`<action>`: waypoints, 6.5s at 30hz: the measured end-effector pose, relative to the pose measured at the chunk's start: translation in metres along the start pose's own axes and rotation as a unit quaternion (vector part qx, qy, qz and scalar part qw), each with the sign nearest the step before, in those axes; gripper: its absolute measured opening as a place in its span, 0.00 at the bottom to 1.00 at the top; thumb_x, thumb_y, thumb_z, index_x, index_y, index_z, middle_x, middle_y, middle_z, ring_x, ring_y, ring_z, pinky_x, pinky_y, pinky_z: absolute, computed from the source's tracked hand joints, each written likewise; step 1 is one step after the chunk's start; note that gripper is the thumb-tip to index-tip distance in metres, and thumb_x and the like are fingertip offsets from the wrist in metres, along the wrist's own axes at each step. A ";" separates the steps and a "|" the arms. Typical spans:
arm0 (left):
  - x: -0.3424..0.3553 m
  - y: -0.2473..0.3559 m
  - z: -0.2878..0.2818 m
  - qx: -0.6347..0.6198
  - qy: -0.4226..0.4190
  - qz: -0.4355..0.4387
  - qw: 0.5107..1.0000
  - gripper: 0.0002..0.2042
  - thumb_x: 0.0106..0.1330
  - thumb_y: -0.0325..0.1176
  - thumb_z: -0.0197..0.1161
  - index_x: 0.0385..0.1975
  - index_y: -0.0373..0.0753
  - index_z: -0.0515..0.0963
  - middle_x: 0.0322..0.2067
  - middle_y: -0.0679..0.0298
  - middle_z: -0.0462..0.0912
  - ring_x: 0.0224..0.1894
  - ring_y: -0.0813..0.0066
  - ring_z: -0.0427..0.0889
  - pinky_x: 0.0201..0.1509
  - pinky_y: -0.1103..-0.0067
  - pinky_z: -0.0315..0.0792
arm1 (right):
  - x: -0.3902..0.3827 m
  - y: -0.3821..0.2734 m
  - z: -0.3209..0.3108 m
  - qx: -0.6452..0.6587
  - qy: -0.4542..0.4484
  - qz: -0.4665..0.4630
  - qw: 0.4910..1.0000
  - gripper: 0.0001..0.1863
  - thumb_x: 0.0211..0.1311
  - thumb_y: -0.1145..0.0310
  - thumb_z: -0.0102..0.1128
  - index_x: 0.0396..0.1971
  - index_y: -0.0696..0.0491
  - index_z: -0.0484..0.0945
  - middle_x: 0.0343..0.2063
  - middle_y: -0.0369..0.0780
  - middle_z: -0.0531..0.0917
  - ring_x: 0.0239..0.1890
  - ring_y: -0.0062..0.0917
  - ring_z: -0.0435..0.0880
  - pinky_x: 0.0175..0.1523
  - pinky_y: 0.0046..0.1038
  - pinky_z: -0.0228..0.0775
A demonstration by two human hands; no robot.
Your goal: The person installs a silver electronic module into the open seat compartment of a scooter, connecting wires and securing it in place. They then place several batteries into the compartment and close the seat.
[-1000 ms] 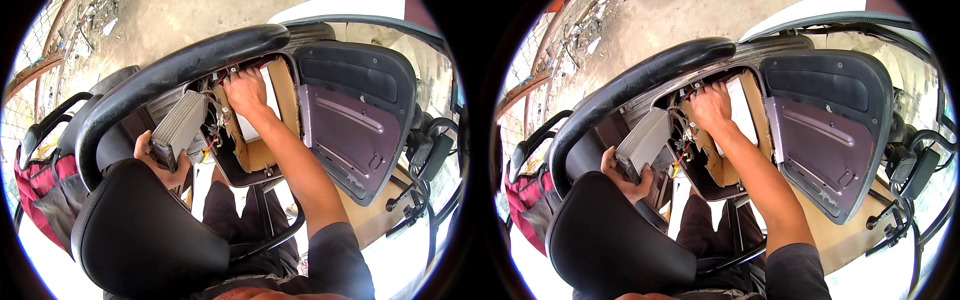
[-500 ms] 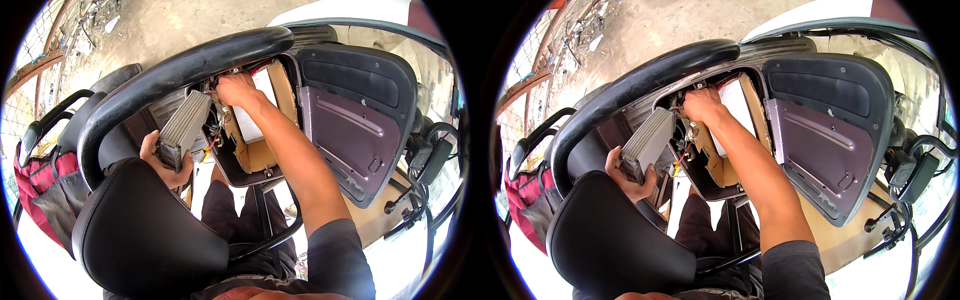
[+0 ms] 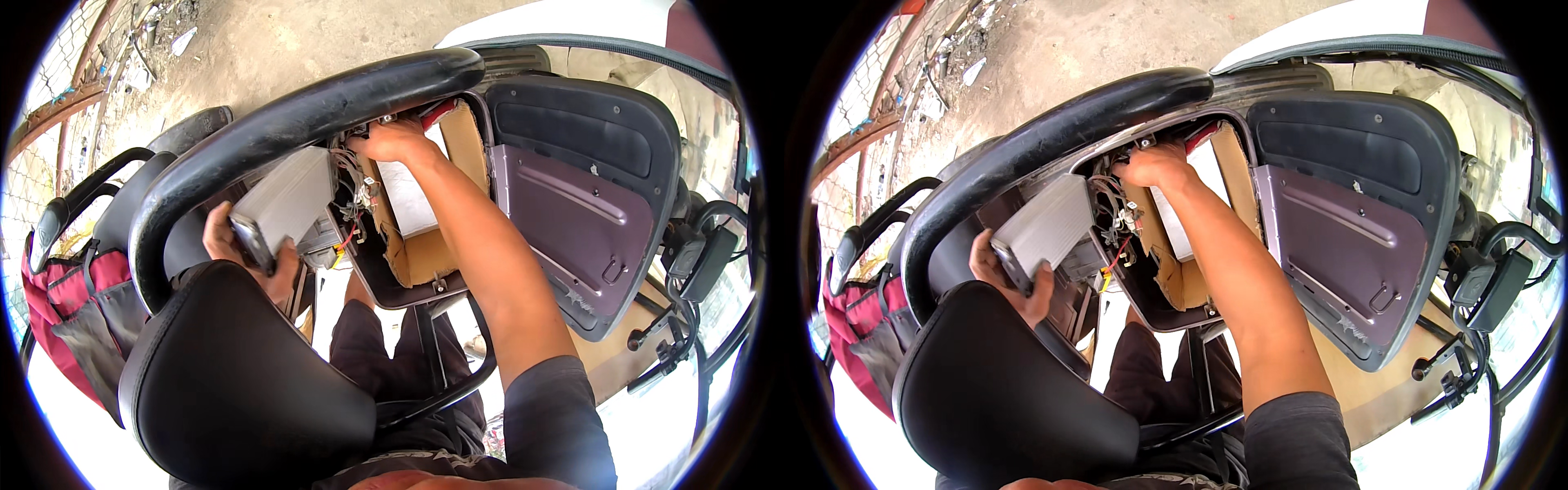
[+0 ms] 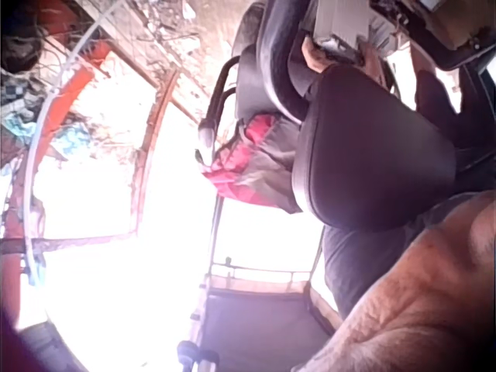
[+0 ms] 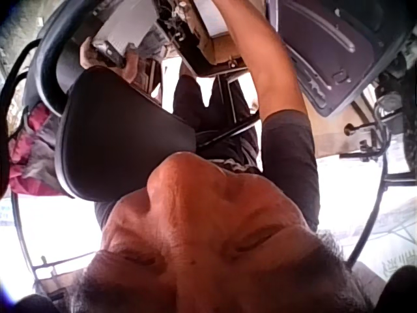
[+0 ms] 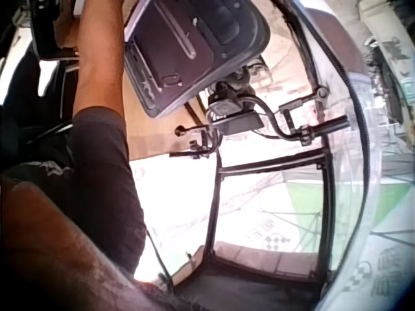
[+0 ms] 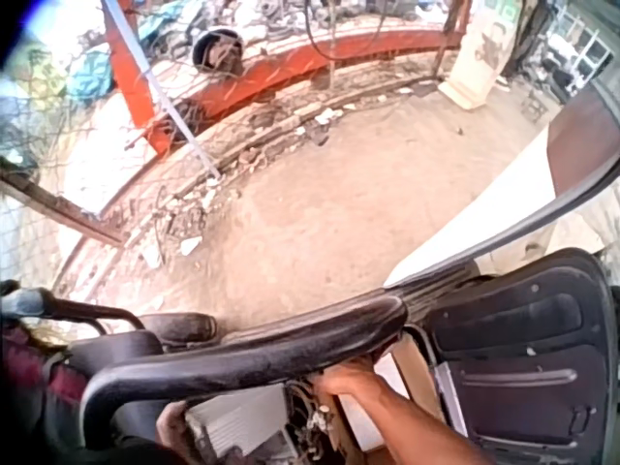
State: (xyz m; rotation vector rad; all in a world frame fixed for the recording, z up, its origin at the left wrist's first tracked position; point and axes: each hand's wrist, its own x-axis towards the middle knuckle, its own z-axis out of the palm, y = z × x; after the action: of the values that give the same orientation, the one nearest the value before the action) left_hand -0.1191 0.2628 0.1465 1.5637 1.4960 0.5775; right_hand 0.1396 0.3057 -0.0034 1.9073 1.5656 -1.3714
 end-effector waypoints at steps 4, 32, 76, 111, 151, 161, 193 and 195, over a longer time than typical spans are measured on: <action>0.011 0.003 -0.007 -0.010 -0.009 -0.020 1.000 0.42 0.57 0.23 0.64 0.71 0.32 0.47 0.58 0.48 0.68 0.60 0.64 0.71 0.68 0.70 0.61 | 0.012 0.017 0.015 0.017 -0.001 -0.047 0.999 0.43 0.67 0.35 0.46 0.68 0.55 0.70 0.74 0.49 0.60 0.78 0.45 0.53 0.79 0.47 0.38; -0.009 -0.024 -0.010 0.026 -0.055 0.001 0.998 0.41 0.53 0.29 0.70 0.64 0.28 0.51 0.51 0.50 0.72 0.50 0.68 0.77 0.60 0.74 0.67 | 0.019 -0.008 0.009 0.082 -0.093 -0.057 0.991 0.20 0.60 0.68 0.56 0.52 0.56 0.81 0.56 0.49 0.81 0.59 0.42 0.81 0.62 0.39 0.72; -0.014 -0.018 0.018 0.058 -0.023 0.252 0.966 0.40 0.47 0.25 0.75 0.60 0.28 0.58 0.41 0.53 0.73 0.35 0.69 0.77 0.39 0.77 0.70 | 0.018 -0.012 0.079 0.071 0.397 -0.060 0.913 0.16 0.58 0.71 0.55 0.45 0.53 0.86 0.48 0.47 0.84 0.55 0.42 0.81 0.68 0.49 0.60; -0.003 0.002 0.025 0.029 0.002 0.092 0.995 0.47 0.45 0.29 0.77 0.67 0.31 0.58 0.49 0.60 0.64 0.50 0.72 0.66 0.57 0.76 0.64 | -0.123 0.016 0.104 0.554 0.279 0.039 0.784 0.08 0.66 0.74 0.57 0.38 0.63 0.82 0.28 0.48 0.86 0.26 0.25 0.85 0.36 0.27 0.78; -0.034 -0.070 0.036 0.115 -0.232 0.059 0.964 0.20 0.64 0.41 0.71 0.41 0.30 0.74 0.34 0.51 0.77 0.36 0.58 0.80 0.44 0.69 0.76 | -0.163 0.051 0.084 0.863 -0.071 -0.045 0.498 0.34 0.59 0.61 0.60 0.62 0.66 0.71 0.47 0.48 0.85 0.47 0.33 0.87 0.55 0.31 0.79; -0.061 -0.083 0.046 0.016 -0.361 -0.179 0.915 0.17 0.77 0.41 0.59 0.46 0.29 0.74 0.30 0.59 0.79 0.35 0.77 0.80 0.40 0.75 0.78 | -0.160 0.054 0.074 0.846 -0.055 -0.031 0.530 0.34 0.56 0.65 0.60 0.62 0.67 0.72 0.47 0.44 0.85 0.45 0.25 0.85 0.52 0.25 0.77; 0.021 -0.027 0.027 -0.358 -0.309 -0.196 0.859 0.20 0.76 0.43 0.57 0.53 0.30 0.76 0.70 0.45 0.66 0.70 0.53 0.69 0.71 0.63 0.64 | -0.163 0.059 0.037 0.889 -0.130 -0.015 0.440 0.32 0.64 0.59 0.59 0.61 0.65 0.72 0.49 0.51 0.84 0.48 0.37 0.87 0.56 0.39 0.81; 0.019 -0.033 0.028 -0.337 -0.375 -0.179 0.845 0.18 0.75 0.42 0.59 0.49 0.30 0.77 0.73 0.44 0.59 0.73 0.52 0.64 0.72 0.63 0.61 | -0.159 0.060 0.024 0.889 -0.139 -0.018 0.435 0.31 0.66 0.58 0.57 0.62 0.65 0.71 0.50 0.51 0.84 0.49 0.37 0.87 0.57 0.40 0.80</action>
State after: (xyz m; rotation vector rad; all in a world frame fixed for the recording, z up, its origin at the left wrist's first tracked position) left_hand -0.1112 0.2697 0.1003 0.7674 0.7990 0.1804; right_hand 0.1904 0.1751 0.0950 1.6302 -0.9107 -3.6391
